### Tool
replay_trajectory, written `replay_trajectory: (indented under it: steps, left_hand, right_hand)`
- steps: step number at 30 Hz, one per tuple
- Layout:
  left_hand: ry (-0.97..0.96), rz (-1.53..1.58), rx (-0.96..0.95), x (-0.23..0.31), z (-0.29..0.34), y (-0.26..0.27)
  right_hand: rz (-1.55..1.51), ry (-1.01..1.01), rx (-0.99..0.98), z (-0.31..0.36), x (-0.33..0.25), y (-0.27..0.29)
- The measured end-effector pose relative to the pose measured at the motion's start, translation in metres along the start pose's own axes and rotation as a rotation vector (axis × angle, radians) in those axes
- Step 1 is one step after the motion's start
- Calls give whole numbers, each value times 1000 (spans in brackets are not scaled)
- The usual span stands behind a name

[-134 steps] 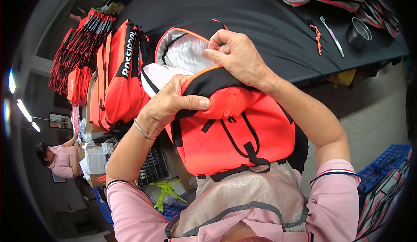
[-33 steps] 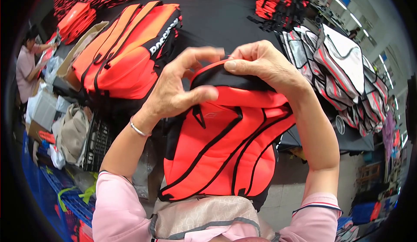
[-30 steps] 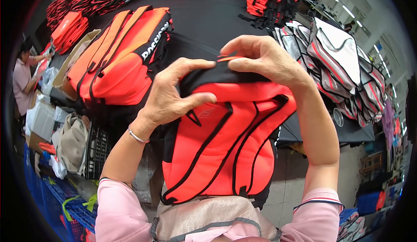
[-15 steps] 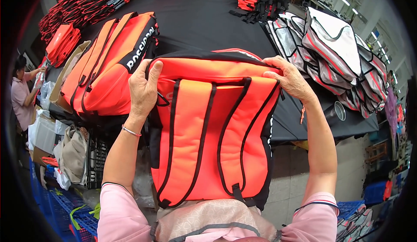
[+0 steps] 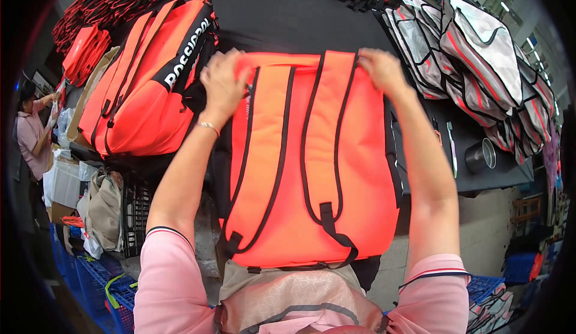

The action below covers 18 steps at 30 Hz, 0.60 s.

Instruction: Trimming excess threads and inspecting backpacks in a manufacturing setting.

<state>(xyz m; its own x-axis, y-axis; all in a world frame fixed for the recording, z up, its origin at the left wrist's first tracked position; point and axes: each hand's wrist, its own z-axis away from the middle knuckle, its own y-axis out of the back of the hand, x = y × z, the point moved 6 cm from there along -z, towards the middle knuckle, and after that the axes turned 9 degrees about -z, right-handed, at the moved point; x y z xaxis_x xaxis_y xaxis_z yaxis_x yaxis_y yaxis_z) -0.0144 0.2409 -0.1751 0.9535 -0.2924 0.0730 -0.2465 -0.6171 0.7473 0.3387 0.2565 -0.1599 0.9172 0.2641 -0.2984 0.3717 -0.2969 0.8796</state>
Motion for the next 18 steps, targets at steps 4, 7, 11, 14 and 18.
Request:
replay_trajectory:
  steps: [4, 7, 11, 14, 18]
  left_hand:
    - [-227, 37, -246, 0, 56, -40]
    - [-187, 38, -306, 1, 60, -17]
    - [-551, 182, -138, 33, 61, 28]
    - [-512, 446, -216, 45, 42, 46]
    - [-14, 729, -231, 28, -23, 42]
  right_hand:
    - [-88, 87, 120, 63, 31, -84]
    - [-130, 97, 195, 80, 0, -54]
    - [68, 366, 122, 100, -60, -27]
    - [115, 572, 31, 105, -74, -30]
    - [-184, 563, 152, 55, -86, 3]
